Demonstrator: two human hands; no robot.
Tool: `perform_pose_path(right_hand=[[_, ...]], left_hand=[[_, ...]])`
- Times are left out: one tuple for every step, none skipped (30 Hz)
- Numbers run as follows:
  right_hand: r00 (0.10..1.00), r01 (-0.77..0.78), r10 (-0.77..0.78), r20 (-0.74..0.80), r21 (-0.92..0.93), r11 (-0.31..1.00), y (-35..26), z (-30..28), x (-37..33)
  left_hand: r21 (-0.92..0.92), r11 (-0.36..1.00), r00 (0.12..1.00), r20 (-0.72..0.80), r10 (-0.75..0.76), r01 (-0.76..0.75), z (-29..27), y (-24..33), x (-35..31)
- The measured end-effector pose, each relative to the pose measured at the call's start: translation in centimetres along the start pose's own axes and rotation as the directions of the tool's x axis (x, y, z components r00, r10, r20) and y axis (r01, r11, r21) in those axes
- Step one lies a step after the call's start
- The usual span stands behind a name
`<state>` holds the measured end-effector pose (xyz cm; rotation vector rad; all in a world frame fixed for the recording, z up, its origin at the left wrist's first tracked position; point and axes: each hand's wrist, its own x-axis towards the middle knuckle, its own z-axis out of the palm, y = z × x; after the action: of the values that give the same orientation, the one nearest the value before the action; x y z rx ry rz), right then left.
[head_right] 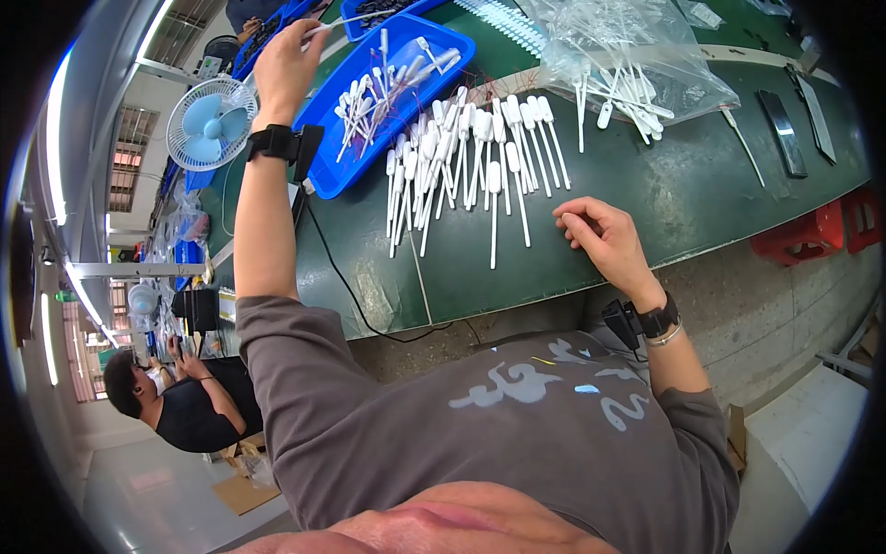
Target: The person picks up a white plastic component and a wire from the table, threads the wire through the component by hand, and places the assembled unit into a blue tray, repeating the process.
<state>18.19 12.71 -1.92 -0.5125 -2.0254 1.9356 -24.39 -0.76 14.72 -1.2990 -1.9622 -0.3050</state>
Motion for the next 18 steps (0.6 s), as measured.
perform_pose_path(right_hand=[[1.0,0.005,-0.005,0.001,0.0,1.0,0.0,0.2,0.1],[1.0,0.009,-0.009,0.002,0.0,1.0,0.0,0.3,0.2],[1.0,0.01,-0.01,0.01,0.001,1.0,0.0,0.3,0.2],[1.0,0.012,-0.012,0.007,-0.001,1.0,0.0,0.4,0.3],[1.0,0.014,-0.014,0.004,-0.003,1.0,0.0,0.5,0.3],[1.0,0.013,-0.013,-0.005,-0.007,1.0,0.0,0.4,0.2],[1.0,0.015,-0.015,-0.001,-0.007,1.0,0.1,0.3,0.2],[1.0,0.015,-0.015,-0.015,-0.013,1.0,0.1,0.2,0.2],[1.0,0.015,-0.015,-0.026,-0.017,1.0,0.2,0.2,0.3],[0.999,0.014,-0.015,-0.039,-0.022,1.0,0.4,0.2,0.3],[0.999,0.016,-0.017,-0.034,-0.021,1.0,0.5,0.1,0.4],[1.0,0.013,-0.014,-0.027,-0.02,1.0,0.4,0.1,0.5],[1.0,0.011,-0.011,-0.022,-0.019,1.0,0.3,0.1,0.4],[1.0,0.011,-0.011,-0.02,-0.019,1.0,0.2,0.2,0.5],[1.0,0.019,-0.019,-0.015,-0.017,1.0,0.1,0.3,0.5],[1.0,0.009,-0.009,-0.013,-0.009,1.0,0.2,0.2,0.5],[1.0,0.002,-0.002,-0.012,-0.004,1.0,0.2,0.1,0.6],[1.0,-0.004,0.004,-0.011,0.001,1.0,0.1,0.1,0.6]], left_hand=[[-0.022,0.999,0.998,0.046,-0.042,0.043,0.6,0.0,-0.4],[-0.043,0.995,0.992,0.094,-0.083,0.087,1.4,0.1,-1.0],[-0.062,0.989,0.982,0.142,-0.122,0.132,2.4,0.1,-1.5],[-0.053,0.989,0.982,0.142,-0.129,0.137,3.5,-0.1,-2.3],[-0.109,0.969,0.959,0.203,-0.198,0.223,4.9,-0.2,-3.2],[-0.166,0.937,0.929,0.266,-0.257,0.307,6.1,-0.1,-3.9],[-0.162,0.937,0.928,0.265,-0.26,0.309,6.7,0.2,-4.5],[-0.181,0.919,0.894,0.358,-0.271,0.351,7.4,0.4,-4.9],[-0.193,0.898,0.85,0.448,-0.277,0.394,8.1,0.4,-5.5],[-0.202,0.876,0.799,0.534,-0.276,0.438,8.6,0.3,-6.0],[-0.198,0.876,0.798,0.533,-0.281,0.44,9.4,-0.6,-6.3],[-0.223,0.809,0.76,0.54,-0.361,0.543,10.0,-2.3,-6.4],[-0.248,0.731,0.714,0.548,-0.435,0.636,10.7,-4.0,-6.4],[-0.275,0.642,0.664,0.556,-0.5,0.715,11.2,-5.1,-6.6],[-0.272,0.645,0.666,0.549,-0.505,0.714,11.7,-5.8,-7.3],[-0.171,0.701,0.653,0.564,-0.506,0.692,12.8,-6.1,-7.9],[-0.072,0.749,0.641,0.574,-0.509,0.659,13.7,-6.1,-8.1],[0.029,0.787,0.629,0.583,-0.514,0.616,14.4,-6.3,-8.1]])
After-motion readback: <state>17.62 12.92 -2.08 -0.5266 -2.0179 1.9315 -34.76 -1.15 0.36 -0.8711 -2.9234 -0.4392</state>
